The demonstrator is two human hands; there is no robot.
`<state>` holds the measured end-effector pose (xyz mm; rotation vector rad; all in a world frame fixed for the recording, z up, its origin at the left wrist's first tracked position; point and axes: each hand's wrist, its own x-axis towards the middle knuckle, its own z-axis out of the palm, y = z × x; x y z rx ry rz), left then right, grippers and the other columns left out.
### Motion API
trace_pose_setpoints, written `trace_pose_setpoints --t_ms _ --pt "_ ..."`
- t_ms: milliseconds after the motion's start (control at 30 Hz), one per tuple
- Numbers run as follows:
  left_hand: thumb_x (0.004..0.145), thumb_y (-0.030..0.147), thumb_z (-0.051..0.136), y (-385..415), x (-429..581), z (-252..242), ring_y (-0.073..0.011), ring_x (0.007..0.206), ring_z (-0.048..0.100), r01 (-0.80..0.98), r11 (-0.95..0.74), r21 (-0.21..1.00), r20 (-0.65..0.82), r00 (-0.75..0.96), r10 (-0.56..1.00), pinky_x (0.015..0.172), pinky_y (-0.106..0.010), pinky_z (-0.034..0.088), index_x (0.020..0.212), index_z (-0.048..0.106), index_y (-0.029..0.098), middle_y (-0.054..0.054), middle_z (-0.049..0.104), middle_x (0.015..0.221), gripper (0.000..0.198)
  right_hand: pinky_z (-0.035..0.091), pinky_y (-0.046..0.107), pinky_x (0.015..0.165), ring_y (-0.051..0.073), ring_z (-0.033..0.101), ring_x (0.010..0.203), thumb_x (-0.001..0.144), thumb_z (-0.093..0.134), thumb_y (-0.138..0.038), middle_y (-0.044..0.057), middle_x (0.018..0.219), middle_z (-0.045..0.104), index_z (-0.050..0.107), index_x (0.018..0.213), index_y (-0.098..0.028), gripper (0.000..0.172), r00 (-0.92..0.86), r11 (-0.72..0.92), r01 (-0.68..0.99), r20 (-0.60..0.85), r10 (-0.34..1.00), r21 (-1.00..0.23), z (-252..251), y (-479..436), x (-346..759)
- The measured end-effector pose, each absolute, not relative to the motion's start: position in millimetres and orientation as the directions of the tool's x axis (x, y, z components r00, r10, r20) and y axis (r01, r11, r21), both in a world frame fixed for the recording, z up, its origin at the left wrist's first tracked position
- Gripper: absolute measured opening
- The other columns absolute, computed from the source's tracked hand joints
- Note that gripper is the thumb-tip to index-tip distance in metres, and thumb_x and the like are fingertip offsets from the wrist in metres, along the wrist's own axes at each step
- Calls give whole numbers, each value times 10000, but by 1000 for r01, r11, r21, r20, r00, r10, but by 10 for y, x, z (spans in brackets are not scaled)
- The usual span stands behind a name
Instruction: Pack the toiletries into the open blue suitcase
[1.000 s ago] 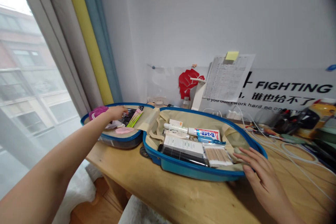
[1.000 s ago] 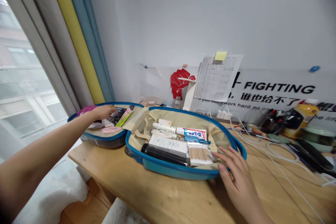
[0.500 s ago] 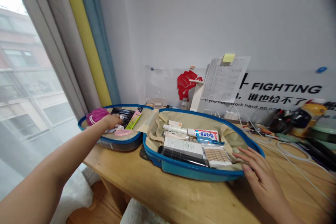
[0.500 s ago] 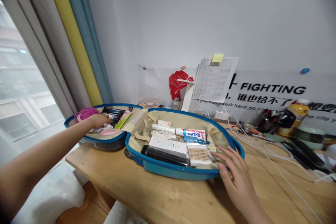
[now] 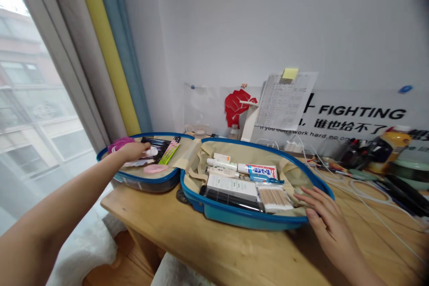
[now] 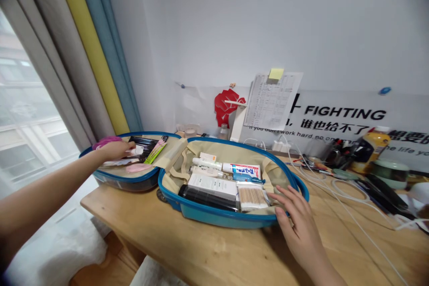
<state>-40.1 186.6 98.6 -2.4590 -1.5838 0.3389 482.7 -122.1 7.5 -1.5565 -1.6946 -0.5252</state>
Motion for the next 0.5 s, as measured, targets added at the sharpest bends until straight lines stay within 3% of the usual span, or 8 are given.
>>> trace_pose_setpoints --t_ms 133,233,367,500 --pt "878 443 363 1753 -169 1291 -244 945 629 917 -393 -67 183 398 899 773 -289 459 1160 545 176 -99 668 1088 429 450 500 950 289 510 1200 906 346 -486 75 1152 648 668 1038 -254 419 49 157 966 739 672 -206 60 -1218 4848" --pt "862 446 385 1599 289 1479 -232 961 610 843 -535 54 301 497 814 821 -295 453 1166 545 170 -86 657 1105 441 455 484 944 282 514 1194 904 342 -494 77 1149 648 673 1027 -254 427 48 162 965 743 668 -208 53 -1212 4851" --pt "863 424 440 1366 1090 1473 -215 990 606 686 -716 126 218 685 695 854 -292 443 1176 545 225 -43 657 1130 386 459 473 936 275 525 1177 909 327 -495 79 1144 645 675 1021 -252 439 49 164 964 751 659 -207 49 -1207 4846" --pt "859 344 494 1269 1741 1249 -212 1037 597 655 -753 70 18 754 657 848 -276 438 1179 548 229 -41 636 1189 344 458 486 937 281 517 1189 908 343 -492 79 1149 645 672 1026 -251 424 44 165 966 753 657 -200 55 -1211 4846"
